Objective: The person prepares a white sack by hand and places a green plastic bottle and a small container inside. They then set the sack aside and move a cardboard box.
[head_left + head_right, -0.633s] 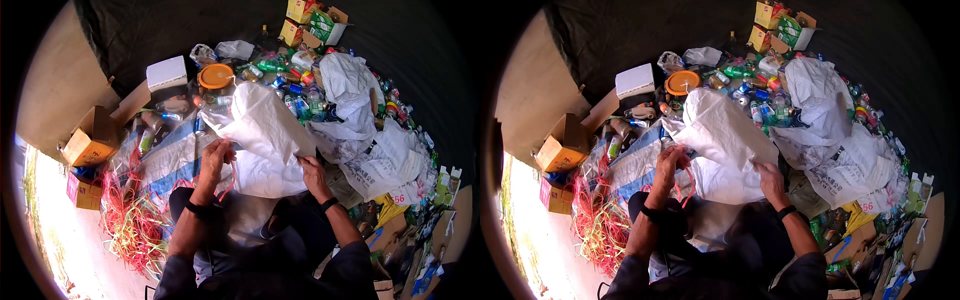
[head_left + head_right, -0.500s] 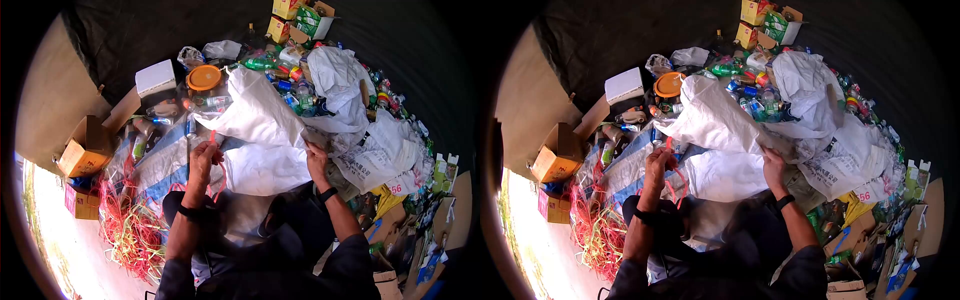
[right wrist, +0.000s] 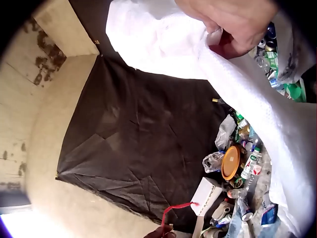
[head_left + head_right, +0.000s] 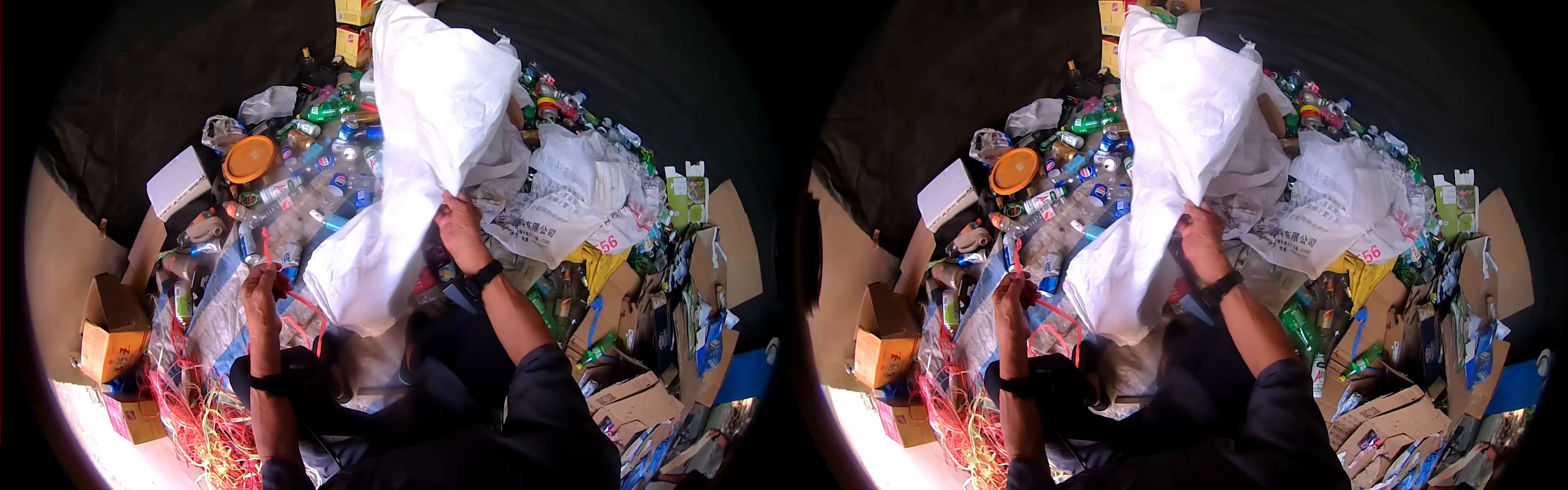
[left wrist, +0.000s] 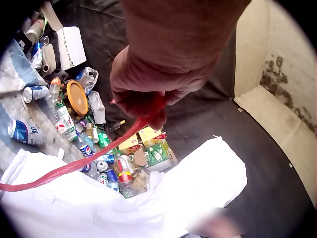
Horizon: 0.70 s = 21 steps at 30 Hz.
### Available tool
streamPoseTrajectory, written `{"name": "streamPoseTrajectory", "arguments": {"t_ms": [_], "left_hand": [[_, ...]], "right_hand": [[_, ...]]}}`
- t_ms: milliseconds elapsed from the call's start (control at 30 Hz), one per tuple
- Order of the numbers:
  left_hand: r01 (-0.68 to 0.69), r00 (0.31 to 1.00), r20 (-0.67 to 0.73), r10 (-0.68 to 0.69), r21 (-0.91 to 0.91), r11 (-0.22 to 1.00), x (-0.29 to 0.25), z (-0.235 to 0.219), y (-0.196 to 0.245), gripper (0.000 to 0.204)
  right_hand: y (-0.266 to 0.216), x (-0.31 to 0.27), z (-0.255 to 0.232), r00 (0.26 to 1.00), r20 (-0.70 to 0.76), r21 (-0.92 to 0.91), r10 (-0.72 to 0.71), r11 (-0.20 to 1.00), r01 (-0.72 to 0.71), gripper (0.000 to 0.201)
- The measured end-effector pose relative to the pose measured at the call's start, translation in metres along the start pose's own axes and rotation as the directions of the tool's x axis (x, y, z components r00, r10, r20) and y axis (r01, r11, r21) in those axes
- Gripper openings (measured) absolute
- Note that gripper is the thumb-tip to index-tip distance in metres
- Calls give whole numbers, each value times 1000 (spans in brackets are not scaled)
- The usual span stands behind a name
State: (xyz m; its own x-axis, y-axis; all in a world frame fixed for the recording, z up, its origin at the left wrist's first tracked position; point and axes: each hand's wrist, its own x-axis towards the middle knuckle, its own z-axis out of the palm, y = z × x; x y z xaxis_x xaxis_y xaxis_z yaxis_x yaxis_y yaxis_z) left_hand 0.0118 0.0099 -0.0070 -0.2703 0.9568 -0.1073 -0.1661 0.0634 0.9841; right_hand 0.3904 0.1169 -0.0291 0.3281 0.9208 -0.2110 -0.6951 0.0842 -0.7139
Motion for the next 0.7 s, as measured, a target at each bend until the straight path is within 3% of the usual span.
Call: {"name": "streamPoseTrajectory", "arguments": {"t_ms": [167,267,367,533,700], "left_hand": [[1,1000,27,-2,50,999,-2,3,-1,26],[7,1000,30,-9,54,998,-4,8,2,25],[51,999,10,-52,53,997,-5,12,5,24],[0,998,61,-2,32,999,0,11,4,22],[-23,999,51,20,48,999,-2,14,10,23]], "right_hand": [[29,-12,46,979,196,-53,57,997,-47,23],[57,1,60,986,168,-121,23,993,-3,19],[55,-11,81,978,192,-78,78,995,-64,17],[52,5,88,945,296,36,143,986,-160,21],[19,10,116,936,334,77,114,986,-148,24]]}}
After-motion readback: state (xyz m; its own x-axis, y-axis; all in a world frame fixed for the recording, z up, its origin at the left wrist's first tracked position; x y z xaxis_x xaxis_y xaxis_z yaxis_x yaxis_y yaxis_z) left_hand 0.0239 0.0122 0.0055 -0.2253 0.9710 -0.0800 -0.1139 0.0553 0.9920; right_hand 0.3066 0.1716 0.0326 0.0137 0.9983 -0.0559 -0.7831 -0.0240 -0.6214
